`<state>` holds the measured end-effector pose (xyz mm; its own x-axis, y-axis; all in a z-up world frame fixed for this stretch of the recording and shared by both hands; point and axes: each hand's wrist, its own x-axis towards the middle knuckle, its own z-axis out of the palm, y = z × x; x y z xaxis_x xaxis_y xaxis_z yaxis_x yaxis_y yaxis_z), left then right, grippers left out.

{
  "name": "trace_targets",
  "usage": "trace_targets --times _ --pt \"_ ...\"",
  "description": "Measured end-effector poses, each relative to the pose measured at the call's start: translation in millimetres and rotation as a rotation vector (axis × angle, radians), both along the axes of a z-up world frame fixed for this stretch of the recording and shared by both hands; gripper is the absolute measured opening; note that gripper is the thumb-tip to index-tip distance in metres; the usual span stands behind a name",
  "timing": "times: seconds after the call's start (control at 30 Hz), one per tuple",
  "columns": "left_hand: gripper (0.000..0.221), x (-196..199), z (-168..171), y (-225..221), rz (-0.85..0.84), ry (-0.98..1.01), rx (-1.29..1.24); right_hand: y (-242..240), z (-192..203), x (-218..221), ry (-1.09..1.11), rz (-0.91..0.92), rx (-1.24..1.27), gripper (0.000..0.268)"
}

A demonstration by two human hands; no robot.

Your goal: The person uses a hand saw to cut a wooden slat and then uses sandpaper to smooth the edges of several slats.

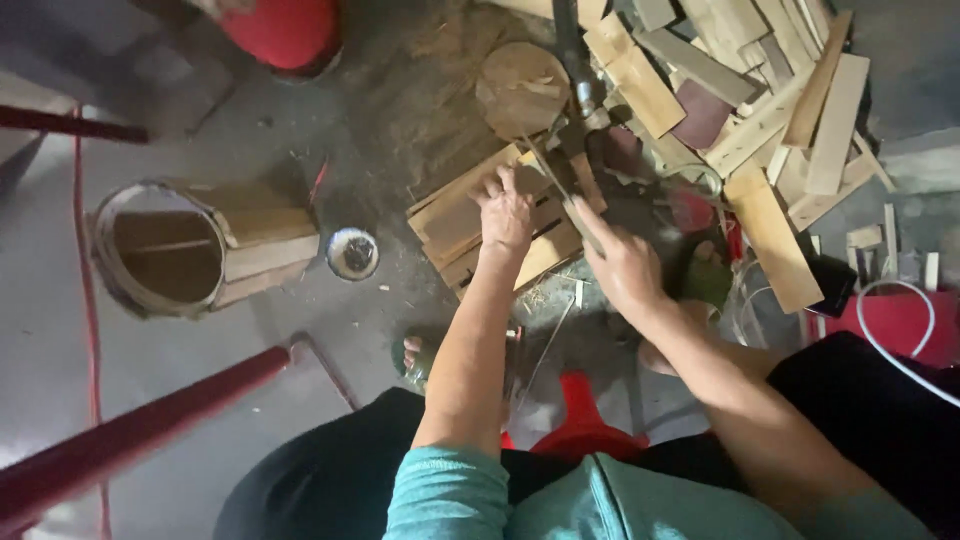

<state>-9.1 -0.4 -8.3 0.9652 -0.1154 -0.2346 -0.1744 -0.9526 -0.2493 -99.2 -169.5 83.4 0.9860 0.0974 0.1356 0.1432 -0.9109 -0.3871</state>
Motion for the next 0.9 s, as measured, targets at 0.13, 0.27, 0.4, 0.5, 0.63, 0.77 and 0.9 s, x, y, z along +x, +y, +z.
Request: trace_targets --times 0.13,0.27,0.4,0.5,0.63,0.77,0.9 --pt "0.049 -6.7 32.8 -6.2 -0.017 0.039 0.037 -26.2 39.1 -47.0 0.207 -0.057 0.052 0.061" --pt "0.051 -11.5 13.3 -10.2 -0.006 0.056 0.029 -14.8 2.4 -23.6 0.108 -0.021 0.004 0.061" --pt "0.057 -6.3 10.5 -7.3 -0.003 0.030 0.015 -26.3 52.9 -45.1 0.295 -0.017 0.067 0.068" --pt "0.059 -9.6 29.7 -6.7 -0.033 0.008 -0.032 -27.1 82.8 -51.0 0.478 -0.180 0.130 0.064" --pt "0.049 -15.9 11.7 -1.6 -0.061 -0.022 -0.062 -28.4 75.8 -31.8 0.538 -0.280 0.197 0.063" --pt "0.055 -22.3 34.5 12.1 -0.089 -0.126 -0.095 -5.6 122.2 -26.3 0.506 -0.419 0.258 0.059" --pt "0.061 -6.6 65.2 23.2 -0.031 -0.118 -0.157 -22.4 96.2 -23.4 0.262 -0.292 0.301 0.060"
